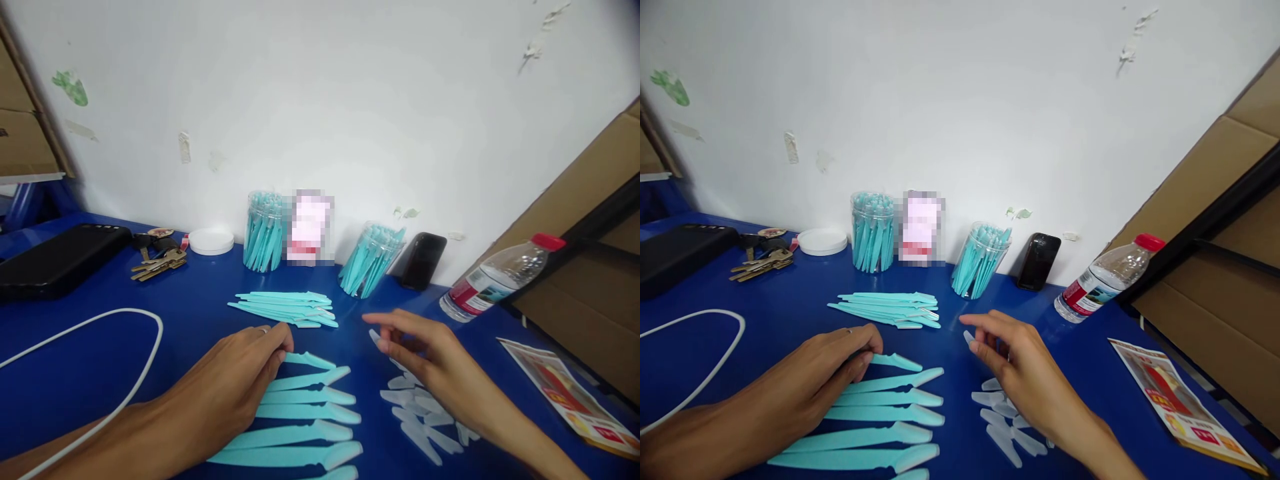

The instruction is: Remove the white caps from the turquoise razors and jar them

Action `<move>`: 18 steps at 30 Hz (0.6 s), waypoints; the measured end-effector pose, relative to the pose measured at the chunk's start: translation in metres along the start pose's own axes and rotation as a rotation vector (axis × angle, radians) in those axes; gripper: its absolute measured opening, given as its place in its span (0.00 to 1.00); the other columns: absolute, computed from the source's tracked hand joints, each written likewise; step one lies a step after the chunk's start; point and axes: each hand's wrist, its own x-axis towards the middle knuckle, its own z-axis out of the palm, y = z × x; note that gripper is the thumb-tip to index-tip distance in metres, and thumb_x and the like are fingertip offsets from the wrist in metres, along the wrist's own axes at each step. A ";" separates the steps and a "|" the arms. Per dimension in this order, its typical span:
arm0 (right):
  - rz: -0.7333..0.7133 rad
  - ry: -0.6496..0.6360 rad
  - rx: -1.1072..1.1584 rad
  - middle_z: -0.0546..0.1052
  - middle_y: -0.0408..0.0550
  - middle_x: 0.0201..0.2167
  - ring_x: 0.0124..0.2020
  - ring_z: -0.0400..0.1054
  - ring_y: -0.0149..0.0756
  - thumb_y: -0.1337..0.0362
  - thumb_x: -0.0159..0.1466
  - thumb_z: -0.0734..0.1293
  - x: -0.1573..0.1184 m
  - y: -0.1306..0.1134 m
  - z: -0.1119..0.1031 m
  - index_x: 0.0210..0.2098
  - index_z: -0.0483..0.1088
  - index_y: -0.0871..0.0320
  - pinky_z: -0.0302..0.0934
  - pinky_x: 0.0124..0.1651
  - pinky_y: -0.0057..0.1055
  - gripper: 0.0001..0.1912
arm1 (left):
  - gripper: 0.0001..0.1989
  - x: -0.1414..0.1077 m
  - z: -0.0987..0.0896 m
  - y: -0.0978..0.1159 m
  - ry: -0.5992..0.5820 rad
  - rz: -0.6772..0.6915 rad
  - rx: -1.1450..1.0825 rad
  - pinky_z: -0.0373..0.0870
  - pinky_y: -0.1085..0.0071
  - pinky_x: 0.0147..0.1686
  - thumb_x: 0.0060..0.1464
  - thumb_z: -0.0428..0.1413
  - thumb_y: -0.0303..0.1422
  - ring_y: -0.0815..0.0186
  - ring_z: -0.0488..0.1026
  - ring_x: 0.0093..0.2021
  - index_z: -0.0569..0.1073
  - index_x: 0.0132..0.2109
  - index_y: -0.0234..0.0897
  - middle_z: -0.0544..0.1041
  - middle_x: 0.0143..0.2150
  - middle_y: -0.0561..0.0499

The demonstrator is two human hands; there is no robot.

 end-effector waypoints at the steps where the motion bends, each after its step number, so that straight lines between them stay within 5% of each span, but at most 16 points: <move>1: 0.035 -0.007 0.087 0.76 0.46 0.32 0.30 0.70 0.37 0.52 0.69 0.71 -0.001 -0.004 0.003 0.43 0.81 0.53 0.63 0.28 0.30 0.12 | 0.16 0.000 0.000 0.000 -0.002 -0.001 0.001 0.57 0.65 0.30 0.75 0.37 0.39 0.62 0.65 0.29 0.65 0.41 0.44 0.71 0.31 0.55; 8: 0.237 -0.061 0.584 0.69 0.36 0.19 0.17 0.63 0.27 0.50 0.56 0.83 -0.003 -0.016 0.023 0.28 0.74 0.58 0.63 0.22 0.24 0.21 | 0.15 0.002 0.000 0.000 0.002 -0.002 -0.005 0.59 0.66 0.32 0.74 0.38 0.38 0.62 0.66 0.30 0.65 0.41 0.43 0.72 0.32 0.55; 18: 0.300 -0.076 0.696 0.77 0.43 0.21 0.22 0.69 0.30 0.55 0.52 0.85 -0.003 -0.016 0.034 0.26 0.75 0.60 0.67 0.23 0.24 0.20 | 0.14 0.002 0.001 -0.001 0.011 -0.001 0.001 0.58 0.67 0.31 0.74 0.38 0.37 0.62 0.66 0.29 0.66 0.42 0.43 0.71 0.31 0.56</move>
